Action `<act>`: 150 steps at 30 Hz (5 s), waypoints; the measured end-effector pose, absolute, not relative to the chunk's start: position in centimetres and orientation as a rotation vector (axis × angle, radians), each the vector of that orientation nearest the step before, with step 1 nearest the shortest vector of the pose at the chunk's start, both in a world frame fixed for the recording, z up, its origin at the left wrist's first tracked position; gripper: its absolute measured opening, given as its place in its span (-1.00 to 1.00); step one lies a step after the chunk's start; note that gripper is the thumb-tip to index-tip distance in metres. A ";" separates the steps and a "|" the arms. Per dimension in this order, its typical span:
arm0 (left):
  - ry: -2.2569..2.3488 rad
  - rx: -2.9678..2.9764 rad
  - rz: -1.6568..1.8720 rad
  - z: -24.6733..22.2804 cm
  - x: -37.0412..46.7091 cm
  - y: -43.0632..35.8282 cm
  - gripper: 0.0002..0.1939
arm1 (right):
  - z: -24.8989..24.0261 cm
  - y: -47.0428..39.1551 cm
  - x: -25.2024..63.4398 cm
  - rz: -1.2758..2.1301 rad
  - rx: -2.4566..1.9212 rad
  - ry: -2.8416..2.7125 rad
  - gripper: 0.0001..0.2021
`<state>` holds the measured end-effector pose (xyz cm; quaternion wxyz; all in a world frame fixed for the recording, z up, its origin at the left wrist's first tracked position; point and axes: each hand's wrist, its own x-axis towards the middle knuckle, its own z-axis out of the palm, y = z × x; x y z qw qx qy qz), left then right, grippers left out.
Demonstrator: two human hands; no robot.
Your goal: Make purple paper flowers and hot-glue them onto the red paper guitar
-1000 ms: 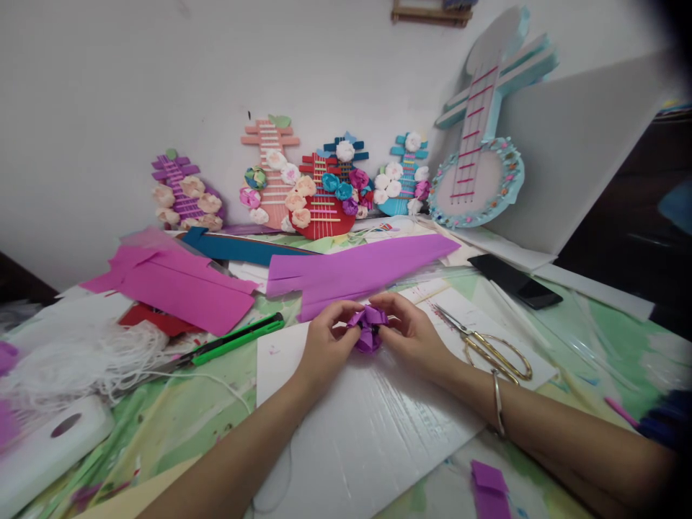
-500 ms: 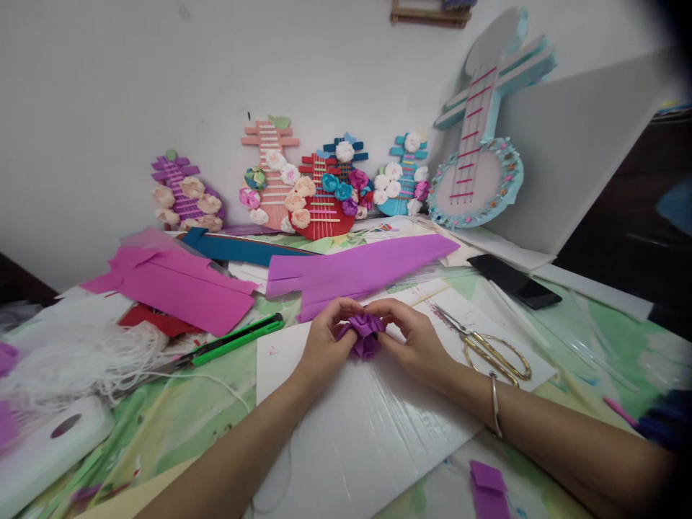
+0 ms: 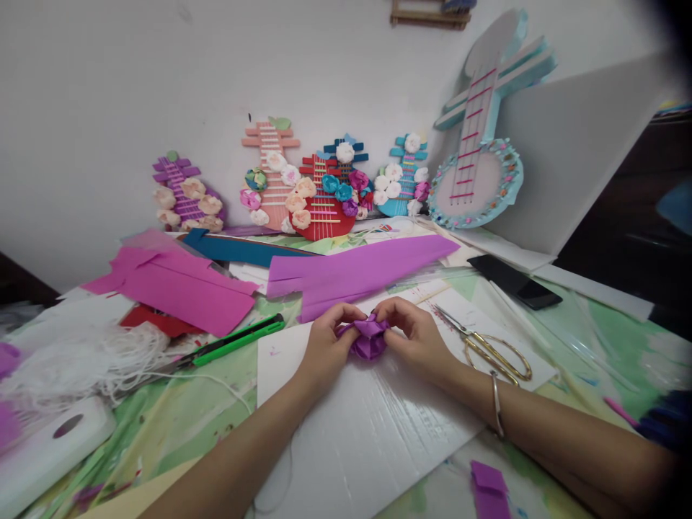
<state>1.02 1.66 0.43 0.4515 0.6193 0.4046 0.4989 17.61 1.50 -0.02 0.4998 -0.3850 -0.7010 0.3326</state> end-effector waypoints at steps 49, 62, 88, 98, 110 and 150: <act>0.897 1.488 1.161 0.6 1.0 1.6 -0.84 | -0.1 1.9 17.7 1.204 -0.862 -1.567 -0.93; 0.860 1.424 1.166 0.5 1.0 1.7 -0.75 | 0.4 1.7 17.6 1.213 -0.828 -1.530 -0.90; 0.890 1.444 1.251 0.7 0.8 1.7 -0.92 | 0.6 1.8 17.5 1.273 -0.862 -1.527 -0.90; 0.867 1.625 1.166 0.6 0.9 1.3 -0.89 | 0.7 1.8 17.6 1.244 -0.935 -1.474 -0.91; 0.894 1.764 1.182 0.3 1.0 1.3 -0.95 | 0.7 2.0 17.7 1.273 -0.943 -1.426 -0.88; 0.853 1.766 1.182 0.3 0.9 1.3 -0.83 | 0.5 2.0 17.7 1.297 -0.930 -1.484 -0.83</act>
